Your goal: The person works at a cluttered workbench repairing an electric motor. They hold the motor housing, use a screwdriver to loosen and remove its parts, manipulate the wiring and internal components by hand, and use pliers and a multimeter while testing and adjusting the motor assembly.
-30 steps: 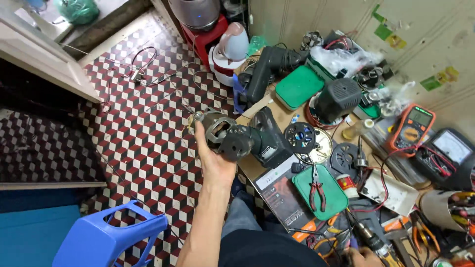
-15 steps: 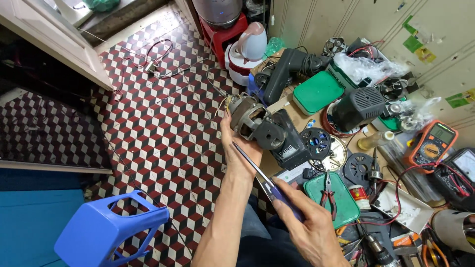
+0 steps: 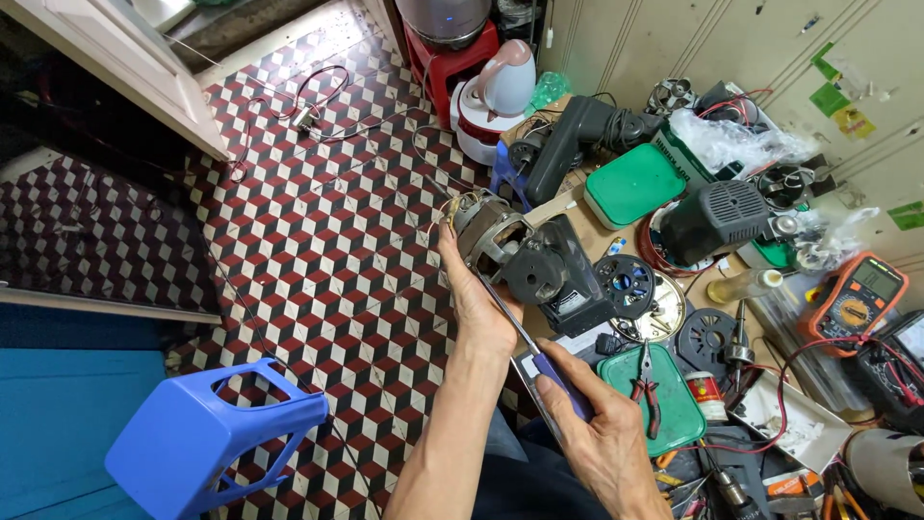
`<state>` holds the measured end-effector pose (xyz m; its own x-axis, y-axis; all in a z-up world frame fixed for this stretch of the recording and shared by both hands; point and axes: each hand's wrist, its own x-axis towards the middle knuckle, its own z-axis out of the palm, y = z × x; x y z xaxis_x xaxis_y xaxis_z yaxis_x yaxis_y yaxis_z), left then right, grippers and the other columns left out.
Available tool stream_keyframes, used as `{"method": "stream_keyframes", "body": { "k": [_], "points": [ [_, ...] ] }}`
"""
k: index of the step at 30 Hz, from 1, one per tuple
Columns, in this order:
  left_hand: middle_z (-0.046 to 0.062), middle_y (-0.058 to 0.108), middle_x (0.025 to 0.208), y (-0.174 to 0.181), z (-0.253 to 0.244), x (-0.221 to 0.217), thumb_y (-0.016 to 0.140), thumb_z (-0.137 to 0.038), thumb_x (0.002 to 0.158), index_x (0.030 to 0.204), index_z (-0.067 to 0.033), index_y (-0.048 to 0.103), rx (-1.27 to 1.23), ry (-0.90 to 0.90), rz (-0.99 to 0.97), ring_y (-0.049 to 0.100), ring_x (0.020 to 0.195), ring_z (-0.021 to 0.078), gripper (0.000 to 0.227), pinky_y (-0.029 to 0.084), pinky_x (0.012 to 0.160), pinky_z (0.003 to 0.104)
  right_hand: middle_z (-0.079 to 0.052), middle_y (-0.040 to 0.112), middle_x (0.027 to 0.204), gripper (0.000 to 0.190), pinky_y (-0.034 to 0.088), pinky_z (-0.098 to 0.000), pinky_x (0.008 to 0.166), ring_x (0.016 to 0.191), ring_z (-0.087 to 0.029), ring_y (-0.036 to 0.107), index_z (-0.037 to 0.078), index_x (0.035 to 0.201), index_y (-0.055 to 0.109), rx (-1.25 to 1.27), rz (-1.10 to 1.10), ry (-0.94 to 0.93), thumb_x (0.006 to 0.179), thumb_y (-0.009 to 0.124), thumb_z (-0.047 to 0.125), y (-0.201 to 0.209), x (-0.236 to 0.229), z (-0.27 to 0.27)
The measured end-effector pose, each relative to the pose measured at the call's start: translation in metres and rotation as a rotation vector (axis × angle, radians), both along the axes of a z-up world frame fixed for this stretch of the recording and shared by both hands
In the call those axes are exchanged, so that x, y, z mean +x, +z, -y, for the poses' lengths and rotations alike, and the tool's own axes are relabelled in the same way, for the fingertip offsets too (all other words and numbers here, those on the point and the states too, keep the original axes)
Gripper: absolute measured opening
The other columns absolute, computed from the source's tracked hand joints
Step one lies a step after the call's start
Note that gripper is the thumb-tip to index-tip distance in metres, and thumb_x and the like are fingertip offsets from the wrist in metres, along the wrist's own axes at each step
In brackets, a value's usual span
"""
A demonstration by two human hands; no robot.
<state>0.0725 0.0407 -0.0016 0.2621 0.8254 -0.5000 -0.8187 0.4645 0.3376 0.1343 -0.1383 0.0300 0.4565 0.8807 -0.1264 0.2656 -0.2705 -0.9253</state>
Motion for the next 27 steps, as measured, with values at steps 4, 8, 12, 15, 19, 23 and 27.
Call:
{"method": "stream_keyframes", "body": {
  "k": [4,8,12,15,19,23,27],
  "points": [
    [0.003,0.063,0.127,-0.004,-0.001,-0.005,0.065,-0.072,0.079,0.136,-0.0186,0.057,0.015,-0.019,0.002,0.061,0.117,0.0199,0.078,0.055,0.098,0.041,-0.008,0.08,0.106,0.042,0.055,-0.0256,0.082,0.093,-0.011,0.07,0.007,0.128,0.07,0.037,0.019,0.035,0.088,0.074,0.018,-0.002,-0.001,-0.001],
    [0.005,0.057,0.137,-0.005,0.002,-0.008,0.061,-0.076,0.075,0.144,-0.0222,0.049,-0.011,-0.028,-0.035,0.057,0.127,0.0215,0.088,0.055,0.102,0.043,-0.007,0.078,0.095,0.042,0.054,-0.0252,0.08,0.09,-0.011,0.068,0.007,0.129,0.071,0.042,0.037,0.059,0.089,0.074,0.017,0.001,-0.003,-0.002],
    [0.005,0.054,0.14,-0.007,0.004,-0.01,0.061,-0.076,0.075,0.147,-0.0233,0.045,0.014,-0.033,-0.043,0.055,0.13,0.0223,0.091,0.053,0.104,0.044,-0.005,0.077,0.087,0.042,0.053,-0.0254,0.072,0.08,-0.011,0.064,0.011,0.129,0.073,-0.049,0.01,0.022,0.087,0.075,0.018,0.002,-0.007,-0.002],
    [0.005,0.054,0.139,-0.01,0.006,-0.012,0.06,-0.075,0.077,0.147,-0.0227,0.045,0.038,-0.035,-0.02,0.055,0.13,0.0222,0.089,0.053,0.104,0.044,-0.011,0.077,0.084,0.043,0.052,-0.0304,0.066,0.072,-0.017,0.06,0.014,0.13,0.074,-0.151,0.003,-0.008,0.088,0.076,0.018,0.003,-0.009,-0.001],
    [0.004,0.054,0.138,-0.006,0.011,-0.013,0.056,-0.074,0.08,0.145,-0.0244,0.046,0.012,-0.043,-0.022,0.055,0.13,0.0212,0.082,0.054,0.103,0.043,-0.017,0.077,0.104,0.042,0.057,-0.0336,0.086,0.094,-0.022,0.077,0.01,0.129,0.07,0.225,0.423,0.087,0.087,0.073,0.015,0.004,-0.014,0.003],
    [0.005,0.061,0.127,-0.008,0.017,-0.016,0.052,-0.07,0.09,0.135,-0.0175,0.056,0.093,-0.047,0.022,0.061,0.119,0.0207,0.069,0.055,0.098,0.042,-0.013,0.078,0.097,0.042,0.06,-0.0356,0.069,0.08,-0.023,0.075,0.01,0.125,0.069,0.086,0.256,0.028,0.084,0.076,0.012,0.013,-0.017,0.005],
    [0.002,0.066,0.116,-0.011,0.018,-0.016,0.051,-0.063,0.091,0.123,-0.0187,0.06,0.08,0.001,-0.033,0.064,0.108,0.0201,0.056,0.056,0.093,0.043,-0.012,0.066,0.074,0.045,0.054,-0.0397,0.055,0.059,-0.025,0.068,0.014,0.125,0.072,0.13,0.69,0.079,0.08,0.078,0.011,0.016,-0.029,0.006]
  ]
}}
